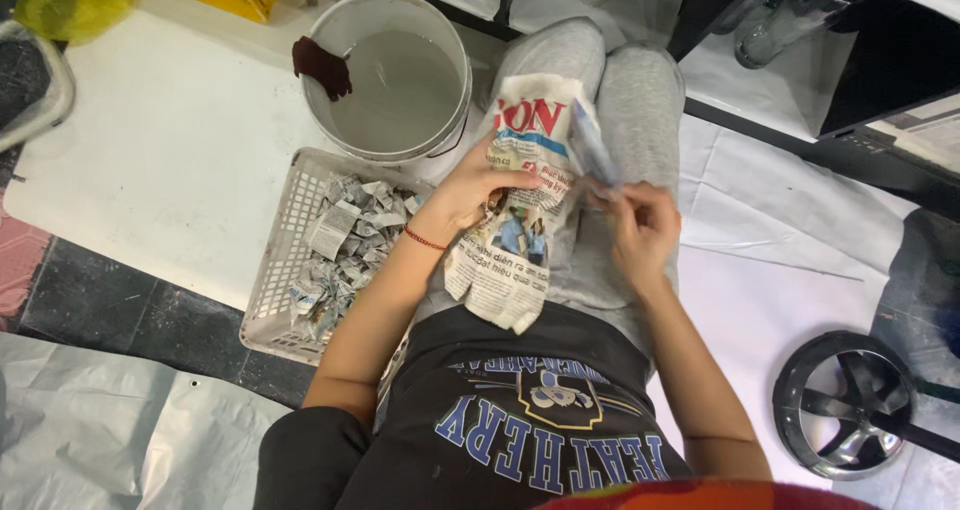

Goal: The person sits on the floor and wraps small ceramic items, such as bowls and cups, with newspaper. They retrieve items from a shelf, wrap them, and place them into a plastic basket. The process is repeated for multiple items.

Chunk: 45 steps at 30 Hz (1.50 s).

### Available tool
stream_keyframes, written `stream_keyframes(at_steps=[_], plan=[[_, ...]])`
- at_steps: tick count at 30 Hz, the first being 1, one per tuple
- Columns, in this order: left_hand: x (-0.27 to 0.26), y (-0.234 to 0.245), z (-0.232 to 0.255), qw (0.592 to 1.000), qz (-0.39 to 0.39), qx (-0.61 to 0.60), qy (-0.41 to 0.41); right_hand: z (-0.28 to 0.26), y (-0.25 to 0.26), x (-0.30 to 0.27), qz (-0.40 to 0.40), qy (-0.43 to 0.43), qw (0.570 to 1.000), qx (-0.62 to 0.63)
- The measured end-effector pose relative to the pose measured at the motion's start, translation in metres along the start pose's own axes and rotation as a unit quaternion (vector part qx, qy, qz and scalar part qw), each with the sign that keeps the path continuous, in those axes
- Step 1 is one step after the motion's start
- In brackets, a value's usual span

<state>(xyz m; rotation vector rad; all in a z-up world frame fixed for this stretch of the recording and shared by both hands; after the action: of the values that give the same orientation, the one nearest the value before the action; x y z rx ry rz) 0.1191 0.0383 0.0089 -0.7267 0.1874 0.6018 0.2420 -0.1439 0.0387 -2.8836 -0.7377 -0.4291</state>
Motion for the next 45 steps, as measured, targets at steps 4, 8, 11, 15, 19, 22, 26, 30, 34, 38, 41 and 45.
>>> stream_keyframes(at_steps=[4, 8, 11, 15, 19, 22, 26, 30, 34, 38, 41, 45], plan=[[-0.020, -0.014, -0.005, 0.990, -0.100, -0.086, -0.054, 0.008, -0.014, 0.000, 0.076, -0.136, 0.962, 0.225], [-0.022, -0.030, -0.025, 0.961, -0.184, -0.174, -0.113, 0.004, -0.028, -0.005, 0.127, -0.247, 0.911, 0.306], [0.000, 0.000, -0.059, 0.985, -0.089, -0.127, -0.081, 0.005, -0.034, -0.007, 0.133, -0.254, 0.899, 0.331], [0.010, 0.012, -0.060, 0.987, -0.075, -0.100, -0.105, 0.017, -0.021, 0.007, 0.210, -0.220, 0.905, 0.297], [-0.001, 0.013, -0.011, 0.957, 0.074, 0.104, -0.260, 0.017, -0.013, 0.032, 0.213, -0.078, 0.953, 0.201], [-0.031, 0.002, 0.037, 0.891, 0.121, 0.230, -0.373, 0.024, -0.017, 0.035, 0.186, -0.019, 0.977, 0.103], [-0.045, -0.006, 0.060, 0.791, 0.184, 0.426, -0.399, 0.039, -0.023, 0.029, 0.149, -0.001, 0.988, 0.051], [-0.051, -0.005, 0.054, 0.807, 0.126, 0.430, -0.385, 0.051, -0.017, 0.023, 0.137, 0.028, 0.989, -0.036], [-0.055, -0.001, 0.039, 0.873, -0.007, 0.373, -0.316, 0.045, -0.019, 0.019, 0.107, 0.077, 0.983, -0.130], [-0.053, -0.017, 0.030, 0.921, -0.184, 0.285, -0.191, 0.032, -0.031, 0.020, 0.075, 0.087, 0.992, -0.059], [-0.066, -0.035, 0.032, 0.865, -0.206, 0.403, -0.216, 0.032, -0.035, 0.023, 0.067, 0.054, 0.996, -0.025], [-0.090, -0.068, 0.000, 0.664, -0.153, 0.678, -0.275, 0.031, -0.040, 0.026, 0.038, 0.052, 0.993, -0.099]])
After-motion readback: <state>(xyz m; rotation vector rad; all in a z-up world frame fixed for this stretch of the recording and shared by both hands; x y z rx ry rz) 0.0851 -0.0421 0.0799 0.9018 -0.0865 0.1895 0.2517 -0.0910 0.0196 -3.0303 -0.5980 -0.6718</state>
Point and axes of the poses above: each hand's wrist, its own x-axis towards the middle knuckle, its own y-axis out of the back of the hand, z = x × y, the point moved 10 cm from there along x, towards the middle knuckle, and after that the axes turned 12 degrees about z, right-handed, at the moved point
